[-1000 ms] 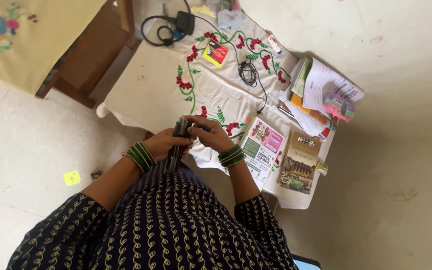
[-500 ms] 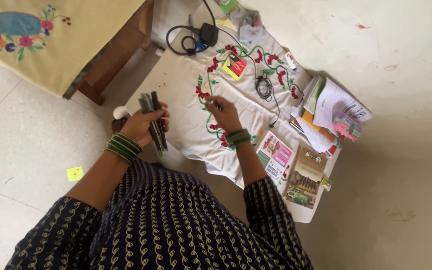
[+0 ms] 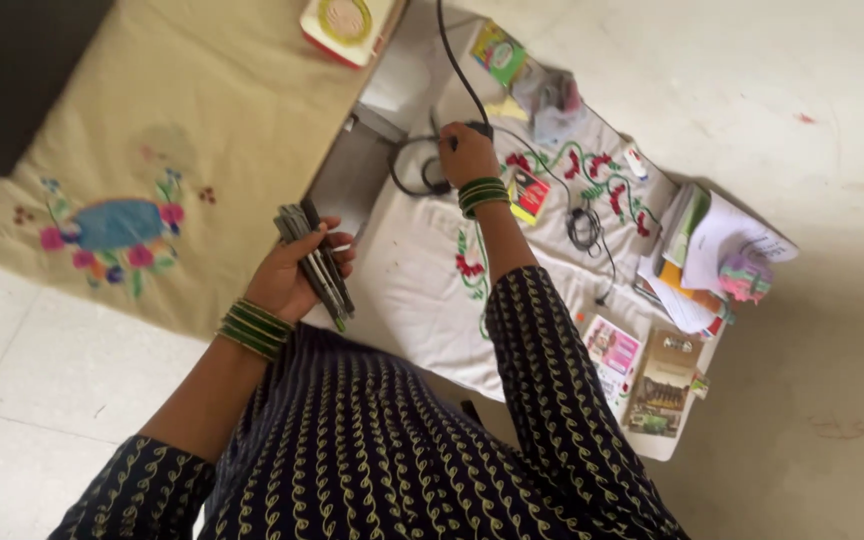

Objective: The person wipes a power adapter and cables with a cloth, then cleans a laptop and a whiteboard. They gather pens and place them in a holder, and move a laptop and whiteboard between a bed and a desk. The person also handles a stapler and other small items, organizing them on the desk.

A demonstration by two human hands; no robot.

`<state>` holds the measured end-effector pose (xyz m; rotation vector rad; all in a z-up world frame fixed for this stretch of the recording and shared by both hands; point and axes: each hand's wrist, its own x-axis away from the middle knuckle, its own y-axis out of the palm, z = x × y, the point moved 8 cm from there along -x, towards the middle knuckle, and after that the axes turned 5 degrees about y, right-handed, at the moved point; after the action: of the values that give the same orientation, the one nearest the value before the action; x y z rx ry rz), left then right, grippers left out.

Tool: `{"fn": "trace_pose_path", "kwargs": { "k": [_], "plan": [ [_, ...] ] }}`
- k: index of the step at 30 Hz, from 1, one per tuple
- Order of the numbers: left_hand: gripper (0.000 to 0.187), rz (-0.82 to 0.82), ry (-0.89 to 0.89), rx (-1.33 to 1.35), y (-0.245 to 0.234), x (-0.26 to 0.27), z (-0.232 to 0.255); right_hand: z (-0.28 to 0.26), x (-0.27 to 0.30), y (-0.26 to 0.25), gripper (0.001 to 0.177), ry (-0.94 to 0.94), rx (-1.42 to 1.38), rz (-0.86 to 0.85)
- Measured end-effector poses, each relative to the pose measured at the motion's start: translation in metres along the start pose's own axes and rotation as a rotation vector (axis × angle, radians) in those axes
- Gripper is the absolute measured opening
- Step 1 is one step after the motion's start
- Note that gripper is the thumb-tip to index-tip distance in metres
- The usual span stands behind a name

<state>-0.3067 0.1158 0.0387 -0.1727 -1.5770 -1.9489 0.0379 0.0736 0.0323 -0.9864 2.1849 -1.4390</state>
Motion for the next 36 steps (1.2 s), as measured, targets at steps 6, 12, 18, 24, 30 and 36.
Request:
{"fn": "trace_pose_path", "kwargs": {
  "k": [6, 12, 18, 24, 30, 36],
  "plan": [
    [0.041, -0.105, -0.037, 0.116, 0.011, -0.024, 0.036, -0.005, -0.042, 0.028, 0.026, 0.216, 0.305, -0.077],
    [0.048, -0.185, -0.04, 0.159, 0.02, -0.033, 0.061, 0.007, -0.038, 0.043, 0.025, 0.302, 0.289, -0.131],
    [0.046, -0.164, -0.087, 0.17, 0.018, -0.038, 0.065, 0.018, -0.026, 0.036, 0.024, 0.309, 0.197, -0.057],
    [0.034, -0.171, -0.052, 0.095, 0.009, -0.032, 0.062, 0.035, -0.017, 0.013, 0.023, 0.127, -0.089, 0.172],
    [0.032, -0.106, -0.012, -0.03, 0.003, -0.02, 0.055, -0.014, 0.007, -0.029, 0.019, -0.035, -0.227, 0.278],
    [0.032, -0.072, 0.034, -0.045, 0.005, 0.0, 0.04, -0.077, 0.069, -0.077, 0.018, -0.187, -0.414, 0.424]
  ]
}}
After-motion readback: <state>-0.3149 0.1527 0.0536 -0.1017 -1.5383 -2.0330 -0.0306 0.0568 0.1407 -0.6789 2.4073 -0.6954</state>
